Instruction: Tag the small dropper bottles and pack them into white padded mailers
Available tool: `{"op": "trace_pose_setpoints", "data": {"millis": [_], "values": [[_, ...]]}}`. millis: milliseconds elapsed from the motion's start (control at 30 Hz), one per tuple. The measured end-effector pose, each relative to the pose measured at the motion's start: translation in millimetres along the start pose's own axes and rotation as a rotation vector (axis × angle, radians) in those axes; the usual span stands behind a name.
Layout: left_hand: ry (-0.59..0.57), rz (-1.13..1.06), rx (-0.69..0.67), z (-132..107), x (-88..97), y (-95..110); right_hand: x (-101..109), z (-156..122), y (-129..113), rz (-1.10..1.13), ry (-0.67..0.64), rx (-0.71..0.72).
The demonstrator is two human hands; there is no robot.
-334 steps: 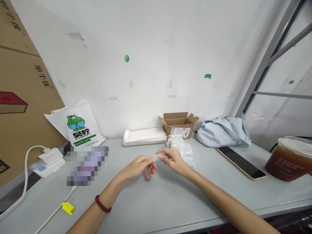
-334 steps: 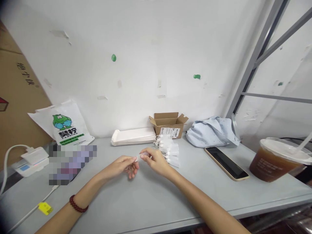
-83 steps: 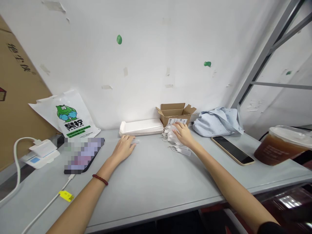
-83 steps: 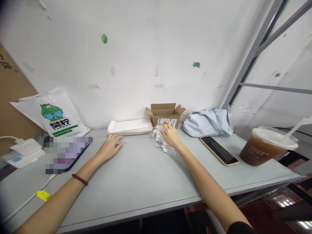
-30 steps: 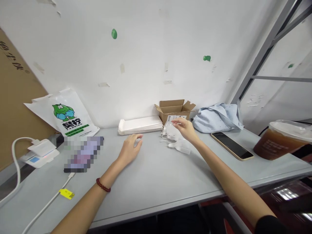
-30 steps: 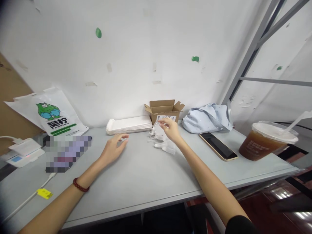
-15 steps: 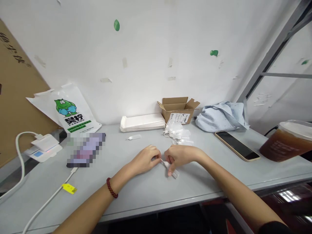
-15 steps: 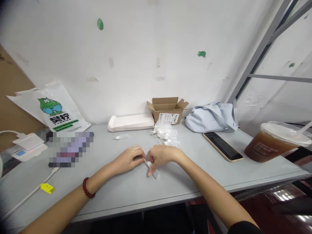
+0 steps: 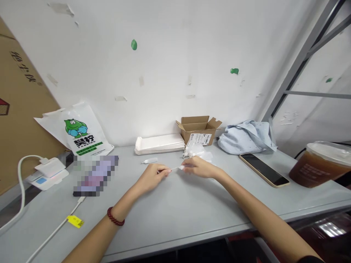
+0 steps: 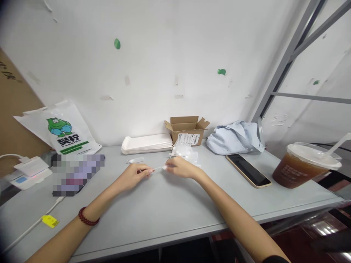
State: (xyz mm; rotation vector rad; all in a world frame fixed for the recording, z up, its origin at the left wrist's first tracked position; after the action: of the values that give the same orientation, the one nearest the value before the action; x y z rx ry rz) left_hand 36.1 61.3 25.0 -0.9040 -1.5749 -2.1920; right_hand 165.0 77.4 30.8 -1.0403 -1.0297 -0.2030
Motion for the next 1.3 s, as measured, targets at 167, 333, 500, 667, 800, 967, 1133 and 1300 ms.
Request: {"op": "trace_pose_setpoints", "data": {"millis": [167,333,500,667,800,967,1133,1300], "values": [[0.081,-0.227,0.157,0,7.4,-13,6,-4,-9,0.186,0.04,-0.024],[-0.036,-0.504,0.213,-3,-6.4,-9,4,-6,-18,0.26,0.025,-0.034],[-0.071,-0.548,0.204,-6,-10.4,-4,0,-7,-19,0.306,-0.005,-0.043],[-0.08,-0.556,0.196,-6,-12.2,-4,-1,-7,-21,0.34,-0.021,-0.052],[-0.082,-0.588,0.189,-7,-12.2,-2,-2,-8,-22,0.34,-0.026,-0.057],[-0.098,-0.612,0.207,-8,-12.7,1,-2,-8,-24,0.358,-0.037,-0.04],[-0.111,-0.612,0.215,-9,-11.9,4,-3,-9,-24,0.351,-0.044,-0.038],[-0.097,-0.545,0.198,-9,-12.4,4,-1,-9,-25,0.31,-0.032,-0.04]]}}
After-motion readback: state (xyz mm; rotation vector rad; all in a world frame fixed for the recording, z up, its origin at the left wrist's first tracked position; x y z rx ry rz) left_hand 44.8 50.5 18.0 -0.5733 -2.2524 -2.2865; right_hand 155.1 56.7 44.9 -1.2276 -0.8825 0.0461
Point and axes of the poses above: each hand's wrist, its own z-axis towards the middle knuckle, its own x-axis out of the back of the hand, y = z × x, the point moved 9 cm from there along z, towards the middle knuckle, and after that the axes turned 6 degrees about y, right-handed, at the moved point
